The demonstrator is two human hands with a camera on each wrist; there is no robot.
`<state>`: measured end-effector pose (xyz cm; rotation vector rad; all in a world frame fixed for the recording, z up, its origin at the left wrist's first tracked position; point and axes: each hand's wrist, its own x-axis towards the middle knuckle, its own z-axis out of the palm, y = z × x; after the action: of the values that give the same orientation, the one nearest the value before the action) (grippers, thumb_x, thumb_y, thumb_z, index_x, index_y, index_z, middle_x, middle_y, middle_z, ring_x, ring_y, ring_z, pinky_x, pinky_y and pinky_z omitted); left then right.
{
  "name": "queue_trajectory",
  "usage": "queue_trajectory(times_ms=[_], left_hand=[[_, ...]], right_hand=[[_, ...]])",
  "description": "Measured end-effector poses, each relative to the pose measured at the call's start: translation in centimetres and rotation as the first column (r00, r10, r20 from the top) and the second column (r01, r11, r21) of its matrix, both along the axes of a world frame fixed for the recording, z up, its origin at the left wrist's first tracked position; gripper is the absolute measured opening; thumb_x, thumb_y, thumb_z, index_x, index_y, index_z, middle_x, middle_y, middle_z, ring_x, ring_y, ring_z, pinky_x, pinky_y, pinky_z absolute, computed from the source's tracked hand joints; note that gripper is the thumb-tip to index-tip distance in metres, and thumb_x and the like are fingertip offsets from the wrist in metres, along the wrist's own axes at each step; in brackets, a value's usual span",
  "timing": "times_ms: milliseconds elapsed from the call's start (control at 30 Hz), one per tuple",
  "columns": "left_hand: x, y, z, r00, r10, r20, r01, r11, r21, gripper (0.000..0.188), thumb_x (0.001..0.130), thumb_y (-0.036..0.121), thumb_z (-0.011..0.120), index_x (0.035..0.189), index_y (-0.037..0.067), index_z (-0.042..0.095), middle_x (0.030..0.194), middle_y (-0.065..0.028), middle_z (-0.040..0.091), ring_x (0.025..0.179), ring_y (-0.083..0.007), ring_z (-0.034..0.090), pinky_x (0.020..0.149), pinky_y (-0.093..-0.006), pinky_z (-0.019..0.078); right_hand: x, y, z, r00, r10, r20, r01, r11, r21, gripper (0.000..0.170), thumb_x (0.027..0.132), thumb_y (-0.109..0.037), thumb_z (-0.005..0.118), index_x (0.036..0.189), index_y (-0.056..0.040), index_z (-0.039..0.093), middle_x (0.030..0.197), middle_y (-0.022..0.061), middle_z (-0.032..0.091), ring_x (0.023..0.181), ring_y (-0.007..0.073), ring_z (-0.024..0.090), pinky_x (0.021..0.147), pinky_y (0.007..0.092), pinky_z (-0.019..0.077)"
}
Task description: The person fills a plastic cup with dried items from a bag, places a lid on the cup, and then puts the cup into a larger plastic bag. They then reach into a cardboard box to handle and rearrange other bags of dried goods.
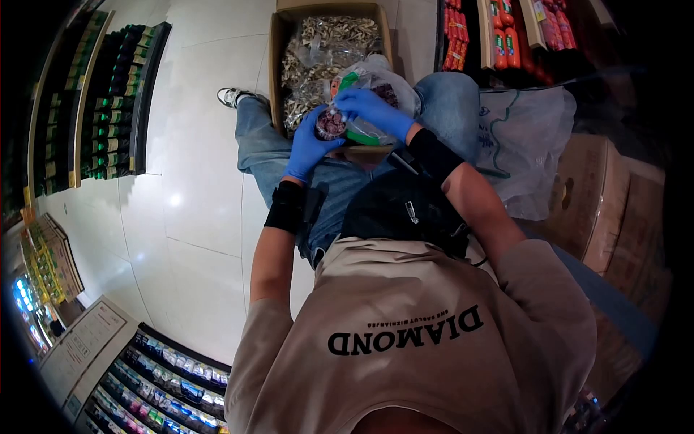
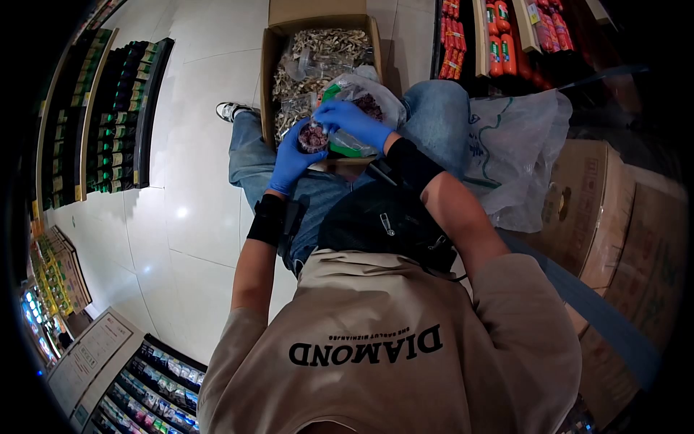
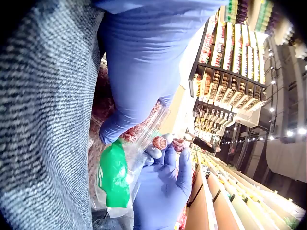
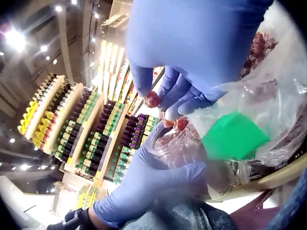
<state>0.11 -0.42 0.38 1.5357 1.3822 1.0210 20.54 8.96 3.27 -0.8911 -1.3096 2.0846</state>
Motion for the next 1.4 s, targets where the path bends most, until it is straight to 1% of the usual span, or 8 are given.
queue_trajectory(times_ms=[200,267,600,800,867,967,1267,1400], left_hand=[[0.0,-0.1,-0.2,0.999,0.012,0.033,-0.011,1.0,-0.02,0.084,0.064,0.017,0.092,0.137,0.002,0.055,0.128,-0.0177,0.063,0.118,-0.0287,0.063,0.103,-0.0384,0.0495],[0.1,-0.1,-0.1,0.999,0.008,0.042,-0.008,1.0,-0.019,0.084,0.064,0.017,0.092,0.138,0.002,0.054,0.128,-0.0176,0.063,0.117,-0.0284,0.063,0.102,-0.0383,0.0496],[0.1,-0.2,0.3,1.0,0.014,0.016,-0.013,1.0,-0.019,0.083,0.063,0.015,0.091,0.136,0.002,0.055,0.128,-0.0171,0.062,0.118,-0.0286,0.063,0.103,-0.0386,0.0491],[0.0,0.0,-0.1,1.0,0.01,0.005,-0.01,1.0,-0.004,0.084,0.062,0.015,0.091,0.137,0.003,0.055,0.128,-0.018,0.062,0.119,-0.0299,0.062,0.104,-0.0391,0.049],[-0.1,-0.1,-0.4,1.0,0.009,0.012,-0.008,1.0,-0.01,0.084,0.062,0.016,0.091,0.137,0.003,0.055,0.129,-0.0182,0.062,0.119,-0.0302,0.062,0.104,-0.0391,0.049],[-0.2,-0.1,-0.5,1.0,0.002,0.007,-0.002,1.0,-0.007,0.085,0.062,0.016,0.091,0.138,0.003,0.055,0.129,-0.0186,0.062,0.119,-0.0308,0.062,0.104,-0.0393,0.049],[-0.1,0.1,-0.2,1.0,-0.021,0.015,0.021,0.999,-0.037,0.085,0.062,0.017,0.092,0.137,0.002,0.054,0.129,-0.0178,0.062,0.119,-0.0301,0.062,0.104,-0.0396,0.0485],[-0.1,0.0,0.1,1.0,-0.019,0.025,0.019,0.999,-0.031,0.085,0.062,0.017,0.092,0.137,0.002,0.054,0.129,-0.0175,0.062,0.119,-0.0296,0.062,0.104,-0.0394,0.0484]], right_hand=[[-0.4,-0.3,0.2,0.994,0.098,0.051,-0.104,0.988,0.113,0.025,0.098,-0.021,0.067,0.114,-0.0015,0.07,0.101,0.004,0.071,0.085,0.0087,0.065,0.076,0.0245,0.0504],[-0.3,-0.7,0.3,0.993,0.067,0.101,-0.093,0.957,0.276,0.028,0.098,-0.023,0.067,0.117,-0.0029,0.071,0.1,0.0016,0.071,0.087,0.0076,0.063,0.075,0.0235,0.0493],[0.1,-0.4,1.2,0.983,0.119,0.138,-0.132,0.987,0.094,0.027,0.098,-0.021,0.067,0.119,-0.004,0.071,0.103,0.0013,0.071,0.087,0.008,0.061,0.079,0.0227,0.0497],[-0.3,-0.6,0.3,0.998,-0.048,0.033,0.039,0.968,0.247,0.024,0.095,-0.016,0.07,0.114,-0.0019,0.071,0.1,0.0032,0.071,0.09,0.0105,0.063,0.083,0.0272,0.0517],[-0.1,-0.5,0.3,0.976,-0.024,0.217,-0.076,0.894,0.441,0.025,0.09,-0.015,0.074,0.112,-0.0028,0.071,0.099,0.0042,0.071,0.089,0.0107,0.063,0.082,0.0277,0.0518],[0.0,-0.7,0.6,0.948,-0.021,0.316,-0.138,0.871,0.471,0.028,0.087,-0.012,0.076,0.114,-0.0064,0.072,0.096,0.0016,0.069,0.086,0.0082,0.06,0.08,0.026,0.0505],[-0.5,-1.4,1.5,0.962,0.061,0.266,-0.194,0.839,0.508,0.032,0.082,-0.009,0.078,0.112,-0.0039,0.072,0.099,0.0044,0.075,0.075,0.0102,0.06,0.073,0.0272,0.0511],[-0.4,-1.2,1.4,0.956,0.072,0.285,-0.208,0.851,0.482,0.029,0.084,-0.007,0.076,0.113,-0.0032,0.072,0.1,0.0055,0.075,0.082,0.0112,0.065,0.077,0.0279,0.0534]])
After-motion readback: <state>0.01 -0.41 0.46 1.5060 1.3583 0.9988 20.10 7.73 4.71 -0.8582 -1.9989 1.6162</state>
